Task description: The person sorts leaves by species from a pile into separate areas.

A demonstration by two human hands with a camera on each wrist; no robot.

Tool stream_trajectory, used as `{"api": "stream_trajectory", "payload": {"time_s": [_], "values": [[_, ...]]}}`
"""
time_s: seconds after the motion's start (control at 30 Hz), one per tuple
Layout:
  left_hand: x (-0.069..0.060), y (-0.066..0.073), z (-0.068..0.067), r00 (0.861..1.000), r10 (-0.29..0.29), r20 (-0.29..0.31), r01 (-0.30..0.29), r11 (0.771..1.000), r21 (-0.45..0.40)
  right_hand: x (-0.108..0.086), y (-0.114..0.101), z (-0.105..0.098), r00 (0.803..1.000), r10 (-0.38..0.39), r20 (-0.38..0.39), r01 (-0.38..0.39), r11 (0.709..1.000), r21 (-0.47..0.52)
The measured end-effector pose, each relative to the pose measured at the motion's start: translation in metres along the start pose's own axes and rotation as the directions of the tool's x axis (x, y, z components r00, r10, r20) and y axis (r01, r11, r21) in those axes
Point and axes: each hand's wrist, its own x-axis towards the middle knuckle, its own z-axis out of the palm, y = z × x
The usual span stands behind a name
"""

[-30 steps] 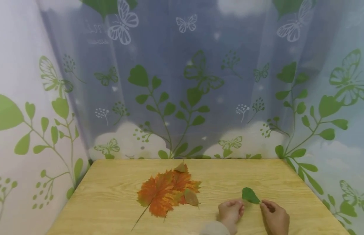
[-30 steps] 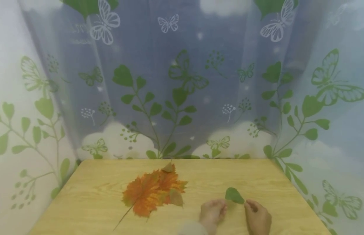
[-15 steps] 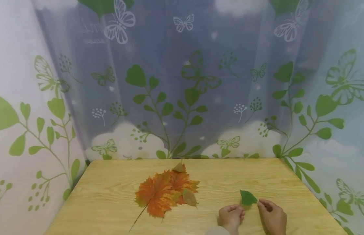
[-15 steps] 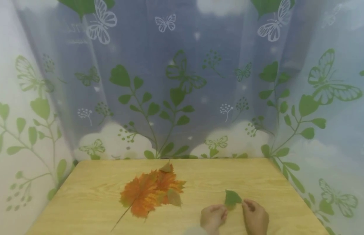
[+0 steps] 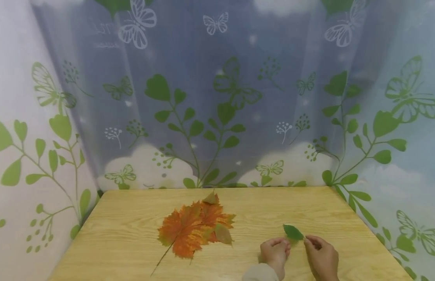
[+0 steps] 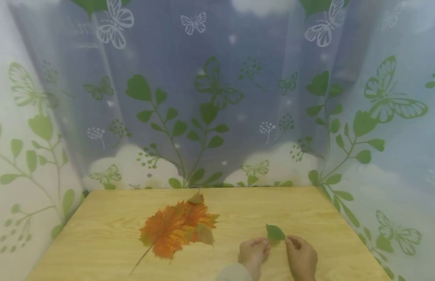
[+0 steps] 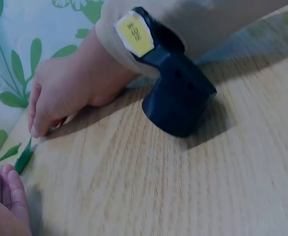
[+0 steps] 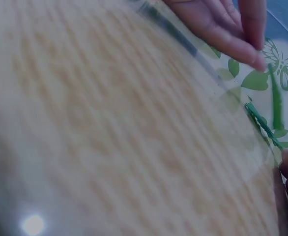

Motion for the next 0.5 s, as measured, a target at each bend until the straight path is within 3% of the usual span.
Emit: {"api": "stream_trajectory", "payload": {"time_s": [0.2, 0.5], "values": [[0.0047, -0.0074, -0.0040, 1.000, -0.026, 0.002, 0.025, 0.995, 0.101, -0.0009, -0.0005, -0.0019, 1.000, 0.010, 0.008, -0.010, 1.000, -0.017], [0.0061, -0.0060, -0.0071, 1.000, 0.016, 0.007, -0.017, 0.980, 0.197, -0.0014, -0.0012, -0.0009, 1.000, -0.008, 0.019, 0.008, 1.000, -0.007]]}}
